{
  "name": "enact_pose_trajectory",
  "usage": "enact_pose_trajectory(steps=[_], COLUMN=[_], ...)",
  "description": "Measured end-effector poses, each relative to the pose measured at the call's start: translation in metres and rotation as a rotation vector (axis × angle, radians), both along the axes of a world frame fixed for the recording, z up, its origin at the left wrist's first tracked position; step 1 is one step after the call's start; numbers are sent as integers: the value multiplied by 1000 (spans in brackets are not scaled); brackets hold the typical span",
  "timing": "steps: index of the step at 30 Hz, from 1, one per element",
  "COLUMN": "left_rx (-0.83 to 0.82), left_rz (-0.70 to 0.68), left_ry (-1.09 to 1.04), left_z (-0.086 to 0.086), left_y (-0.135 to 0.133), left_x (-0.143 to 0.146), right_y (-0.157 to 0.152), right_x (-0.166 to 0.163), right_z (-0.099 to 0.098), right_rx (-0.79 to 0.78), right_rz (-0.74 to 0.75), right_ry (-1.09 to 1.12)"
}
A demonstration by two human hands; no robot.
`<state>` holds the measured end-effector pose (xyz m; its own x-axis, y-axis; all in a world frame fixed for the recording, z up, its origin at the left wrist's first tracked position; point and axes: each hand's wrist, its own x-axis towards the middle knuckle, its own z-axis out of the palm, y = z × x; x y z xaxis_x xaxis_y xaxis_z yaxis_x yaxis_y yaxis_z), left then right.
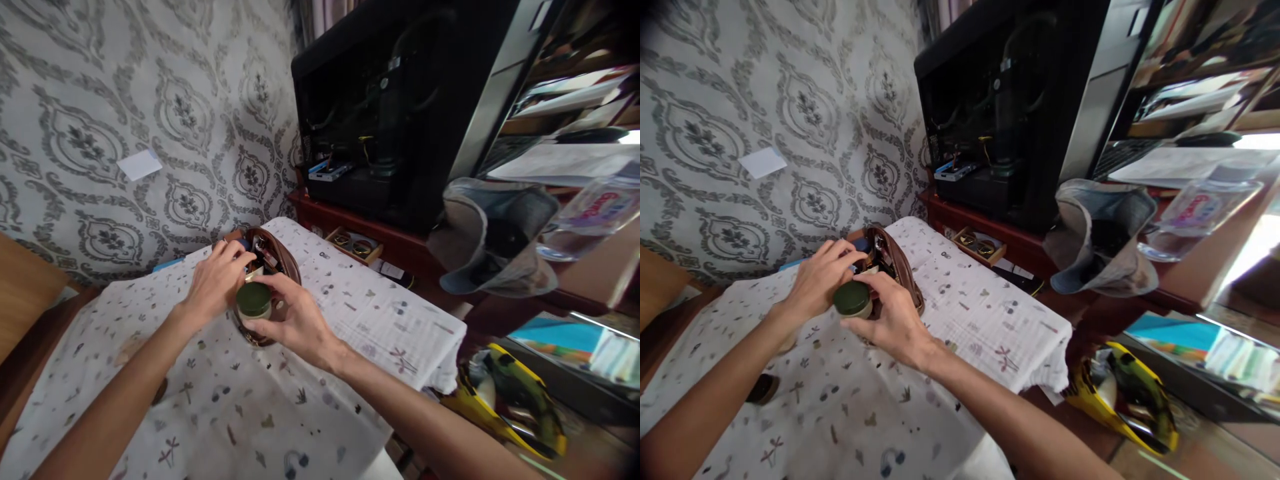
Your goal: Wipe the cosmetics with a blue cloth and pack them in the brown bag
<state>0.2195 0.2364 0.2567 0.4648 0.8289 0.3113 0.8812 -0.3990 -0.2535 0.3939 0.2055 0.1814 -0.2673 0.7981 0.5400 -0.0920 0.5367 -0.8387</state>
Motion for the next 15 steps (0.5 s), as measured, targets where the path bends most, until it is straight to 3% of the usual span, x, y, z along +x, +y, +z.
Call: enact_pose_trajectory(steps=[3,6,10,15], left_rx=[-61,-170,-322,-365], left_rz=[-102,-159,-112,-80], left_ry=[224,308,352,389], left_z=[6,10,12,11], left_y=[17,28,33,32], left_x=[9,12,14,17], right_y=[1,3,4,8], right_x=[11,20,29,40], right_z=[2,2,-3,-6], right_rx=[-57,-116,-167,-195], right_rz=[-43,-52,-55,-66], right_ry=[-12,-3,-6,-5])
